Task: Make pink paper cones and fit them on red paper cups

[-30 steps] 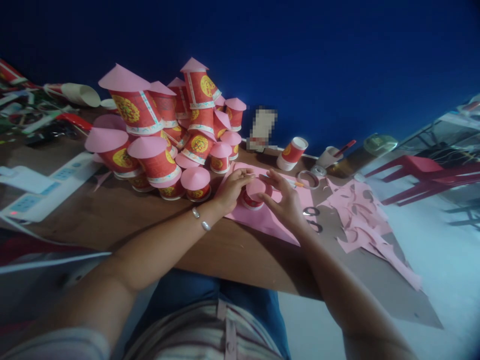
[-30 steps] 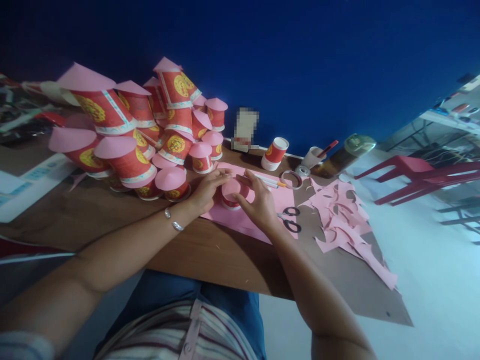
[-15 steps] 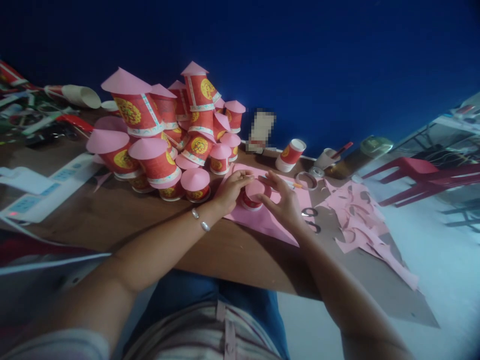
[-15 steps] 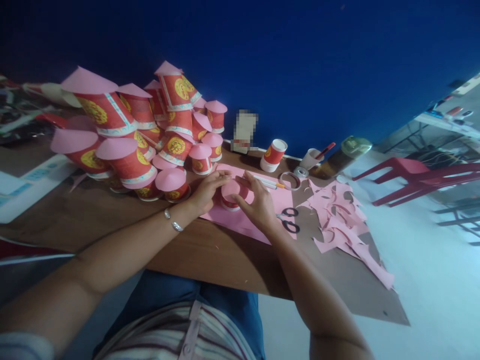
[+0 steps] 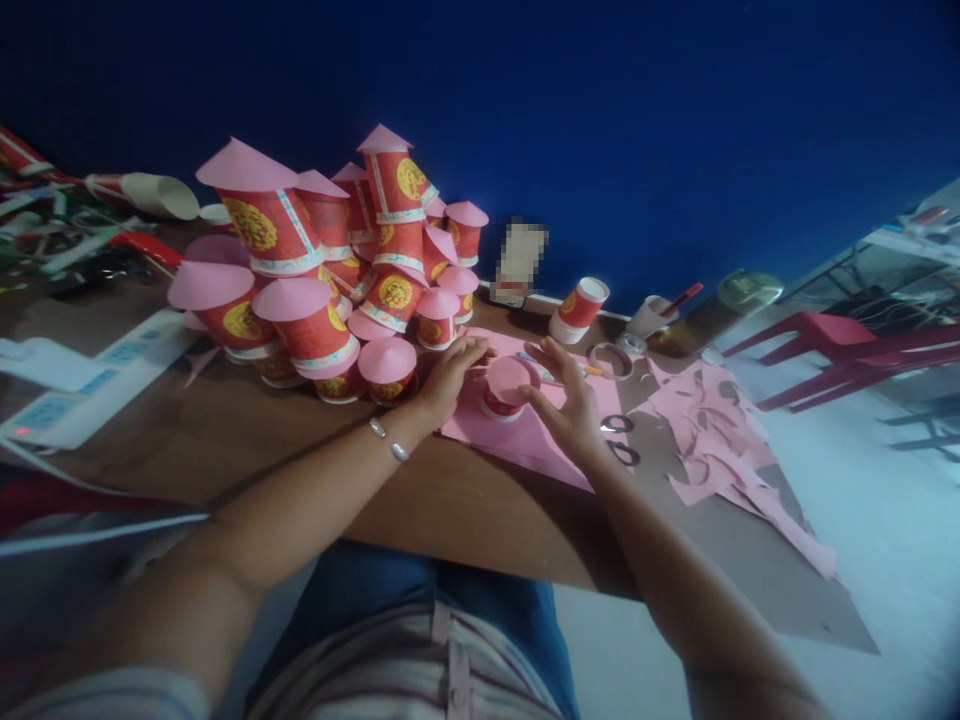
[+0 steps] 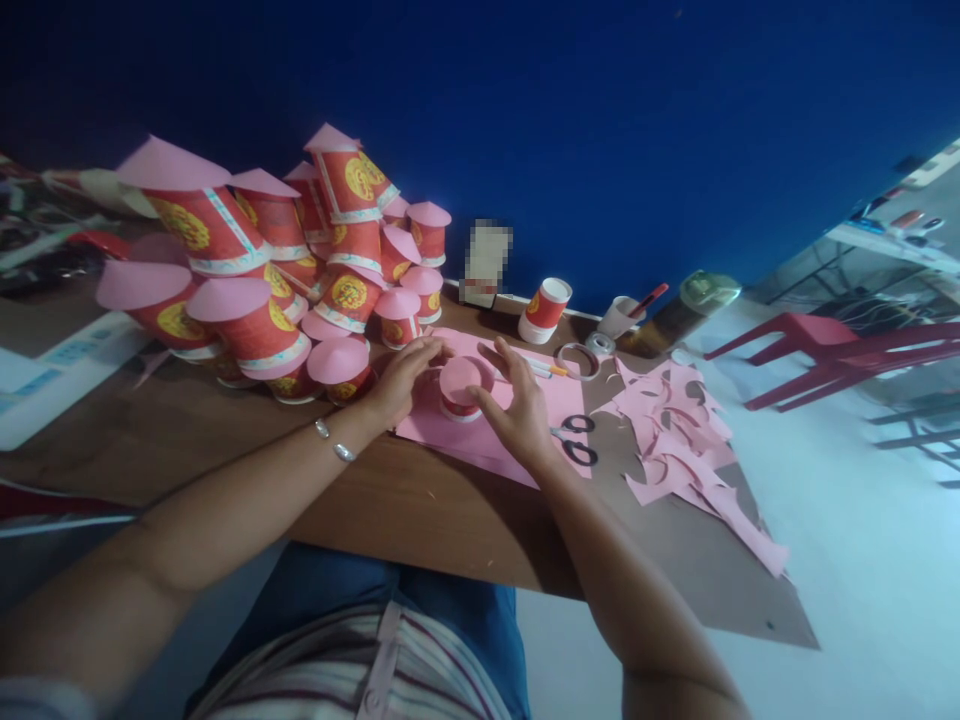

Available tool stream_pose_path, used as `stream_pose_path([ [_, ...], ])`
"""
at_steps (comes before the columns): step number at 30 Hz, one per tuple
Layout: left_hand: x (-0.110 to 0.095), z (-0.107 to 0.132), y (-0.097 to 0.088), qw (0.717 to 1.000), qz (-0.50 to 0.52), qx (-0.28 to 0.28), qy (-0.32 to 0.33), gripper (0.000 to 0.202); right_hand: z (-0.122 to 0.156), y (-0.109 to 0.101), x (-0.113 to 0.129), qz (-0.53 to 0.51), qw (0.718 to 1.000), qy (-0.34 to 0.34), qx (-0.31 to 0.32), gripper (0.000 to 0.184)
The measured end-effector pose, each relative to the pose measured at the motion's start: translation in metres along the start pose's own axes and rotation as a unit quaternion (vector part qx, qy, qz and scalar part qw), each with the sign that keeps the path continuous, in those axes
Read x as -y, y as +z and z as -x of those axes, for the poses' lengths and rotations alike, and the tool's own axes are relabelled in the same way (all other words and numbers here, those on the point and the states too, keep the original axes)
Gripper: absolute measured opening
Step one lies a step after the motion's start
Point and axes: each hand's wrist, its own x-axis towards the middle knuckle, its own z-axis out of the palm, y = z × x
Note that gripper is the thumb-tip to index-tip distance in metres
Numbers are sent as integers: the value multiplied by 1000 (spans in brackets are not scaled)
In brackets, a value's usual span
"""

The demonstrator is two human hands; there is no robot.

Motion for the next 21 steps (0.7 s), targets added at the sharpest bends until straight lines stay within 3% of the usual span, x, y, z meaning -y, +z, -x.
stream_pose_path([
  [6,-2,6,7,999,8,34,-28,41,3,2,-5,-12,1000,-5,0,71],
  [16,0,9,4,997,35,39,-60,48,3,4,-4,-19,1000,8,13,68],
  [21,0,8,3,995,65,51,-57,48,2,4,-7,-108,993,47,-29,63],
])
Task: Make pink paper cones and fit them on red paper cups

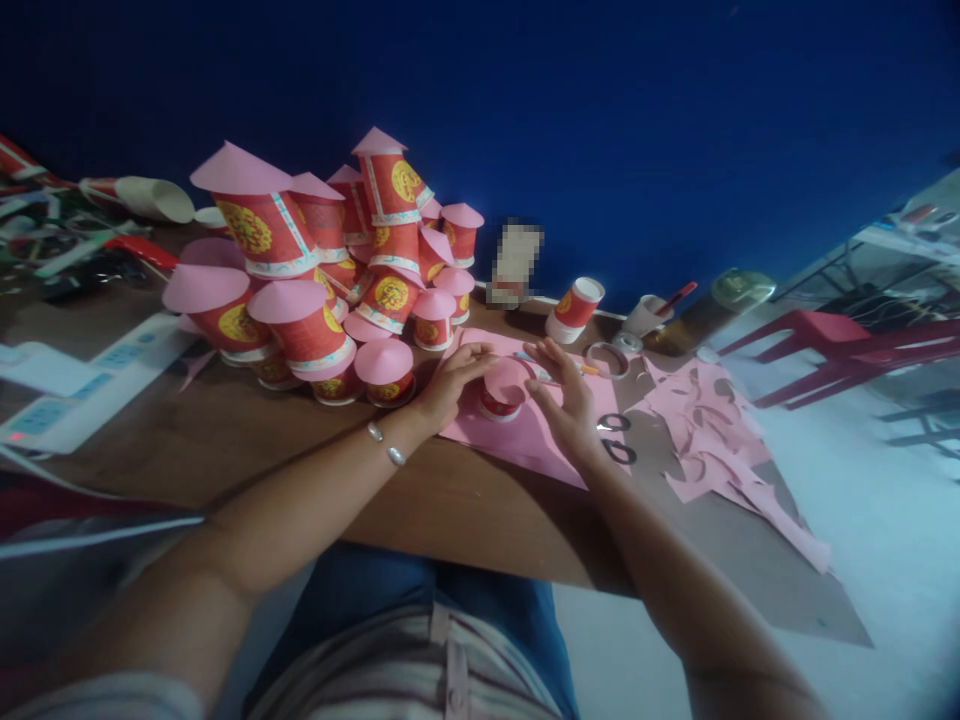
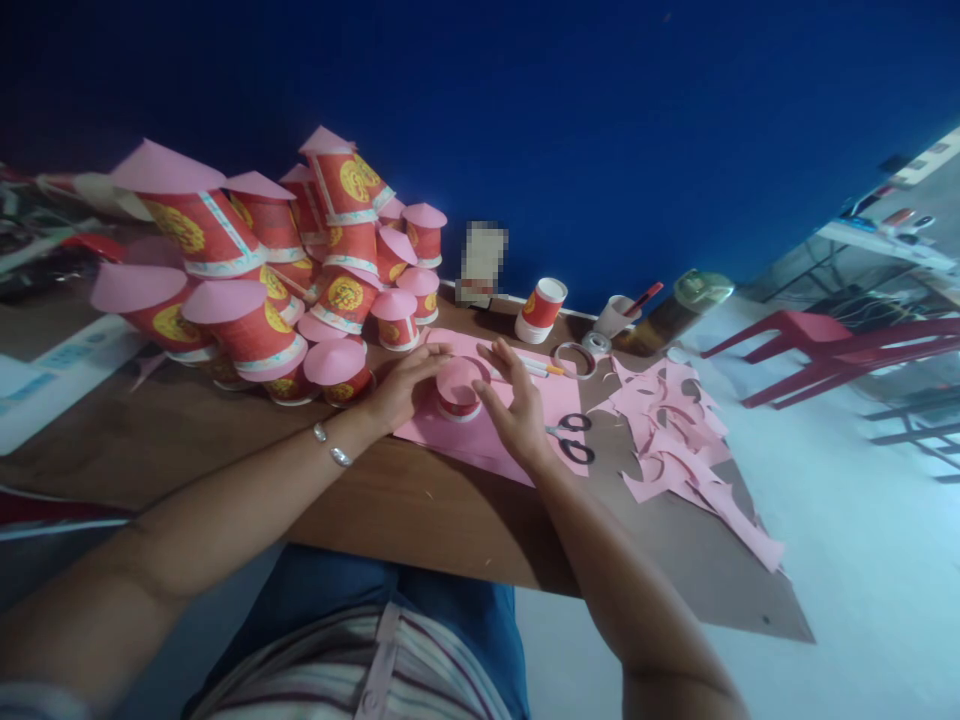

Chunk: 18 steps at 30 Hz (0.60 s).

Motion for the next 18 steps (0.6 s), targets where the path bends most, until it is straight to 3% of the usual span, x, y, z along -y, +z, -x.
stream_pose_path([
  [4,2,-2,-2,1000,8,4,-14,53,-5,2,-5,-113,989,83,-46,58],
  [7,4,-4,-3,1000,11,5,-16,53,-7,6,-8,-147,979,131,-44,59],
  [13,4,-5,-3,1000,20,8,-13,50,-9,15,-8,-181,965,185,-33,61],
  [18,4,-4,-3,1000,18,10,-10,49,-9,15,-7,-196,961,190,-43,58],
])
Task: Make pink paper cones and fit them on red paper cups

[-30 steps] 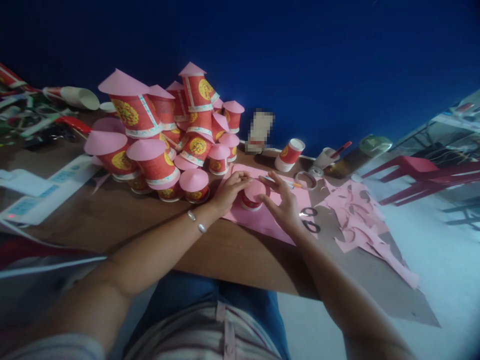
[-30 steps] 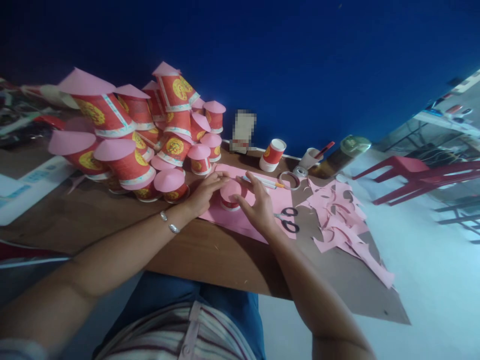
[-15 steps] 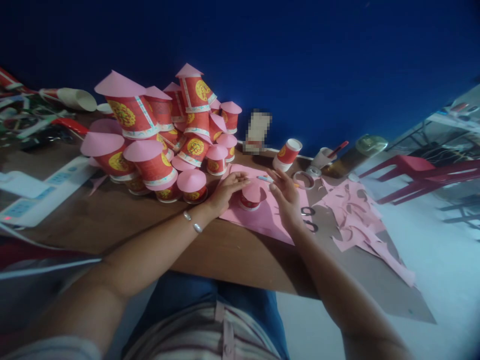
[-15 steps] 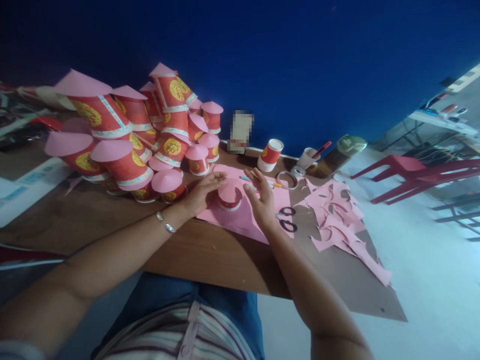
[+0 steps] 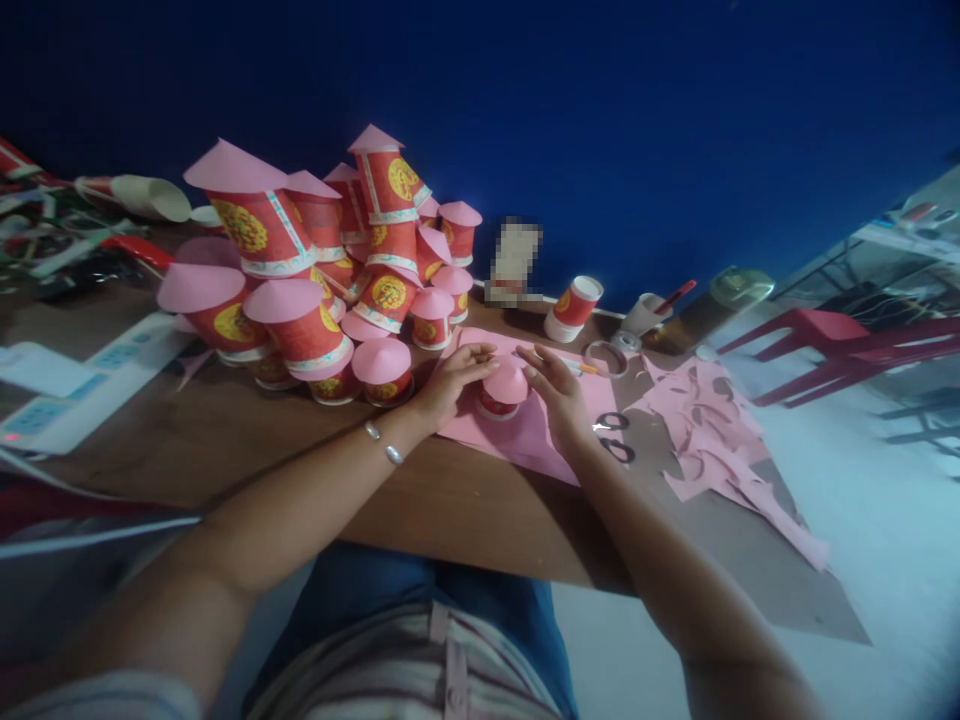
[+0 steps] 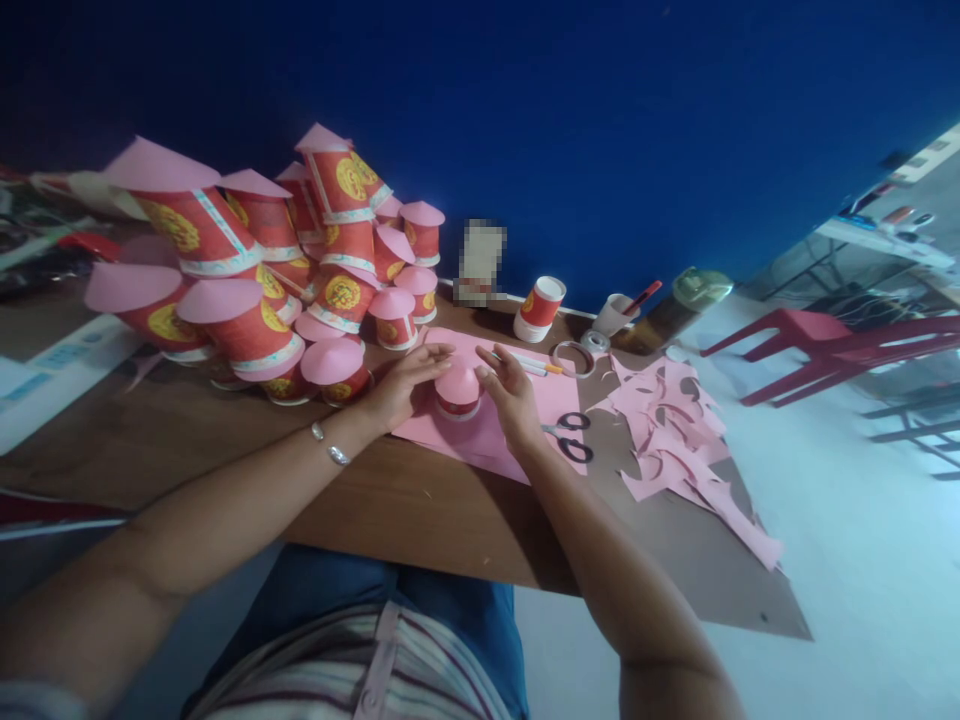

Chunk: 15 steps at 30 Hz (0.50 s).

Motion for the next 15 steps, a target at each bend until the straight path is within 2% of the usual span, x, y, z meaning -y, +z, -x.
stream_pose_path([
  [4,-1,1,0,1000,1,-6,-6,49,3,-4,1,16,999,-46,3,57],
  [9,-3,2,1,1000,2,1,-11,50,6,-12,2,110,983,-141,39,67],
  [15,-4,2,2,1000,0,3,-4,52,4,-13,-2,108,987,-100,71,65],
])
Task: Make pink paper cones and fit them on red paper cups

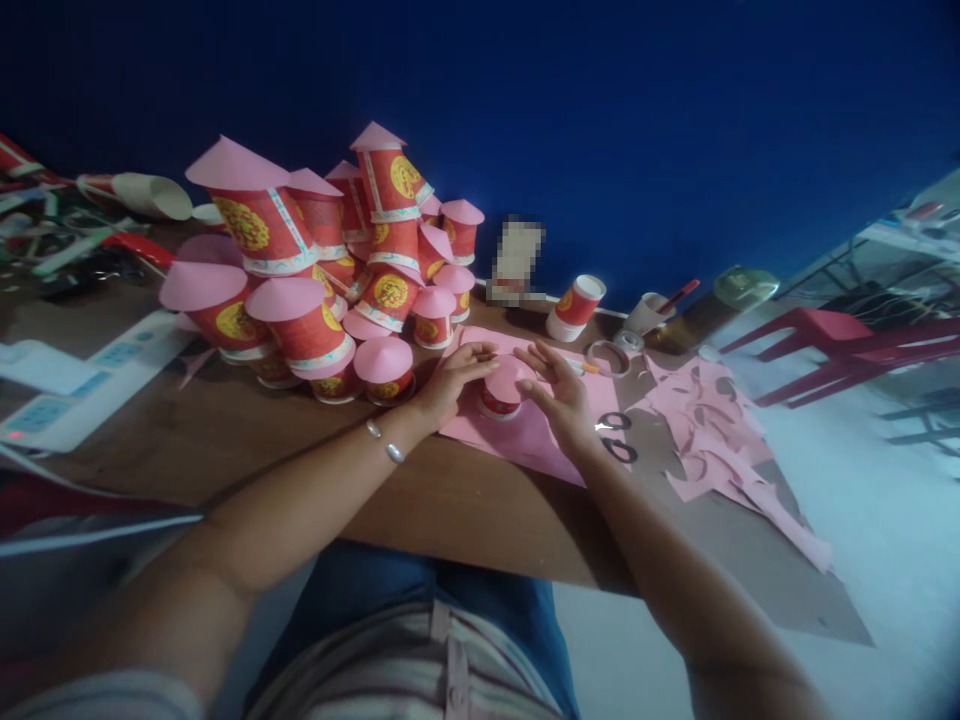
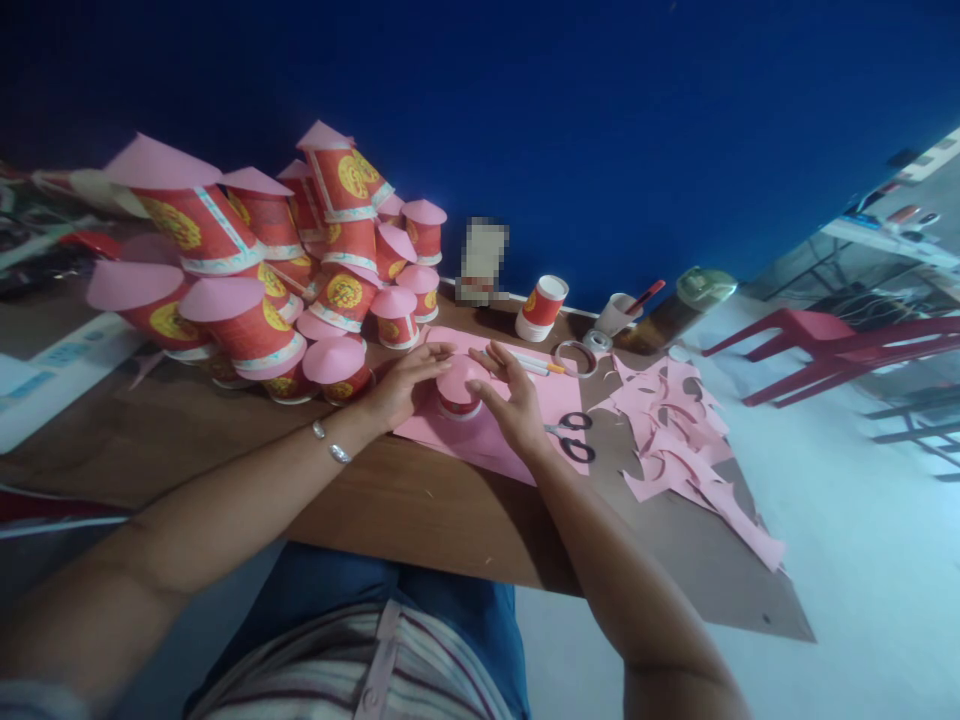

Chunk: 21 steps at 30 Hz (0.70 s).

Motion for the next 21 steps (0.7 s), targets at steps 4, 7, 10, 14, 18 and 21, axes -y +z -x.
stream_pose_path([
  [4,1,0,0,1000,-4,2,0,50,-1,0,0,17,1000,-4,-3,67],
  [7,1,-1,-2,1000,-2,-2,-3,48,1,-2,4,27,999,-33,-12,70],
  [10,-4,-2,-6,1000,-16,13,9,46,3,-3,9,33,997,-66,-20,71],
  [14,-21,2,-12,983,-135,126,7,69,4,-7,10,27,995,-76,-57,64],
  [18,-27,4,-15,940,-276,198,19,91,1,-13,2,25,991,-50,-124,46],
  [21,-19,4,-12,914,-337,213,73,74,-2,-16,-6,33,989,-36,-140,42],
])
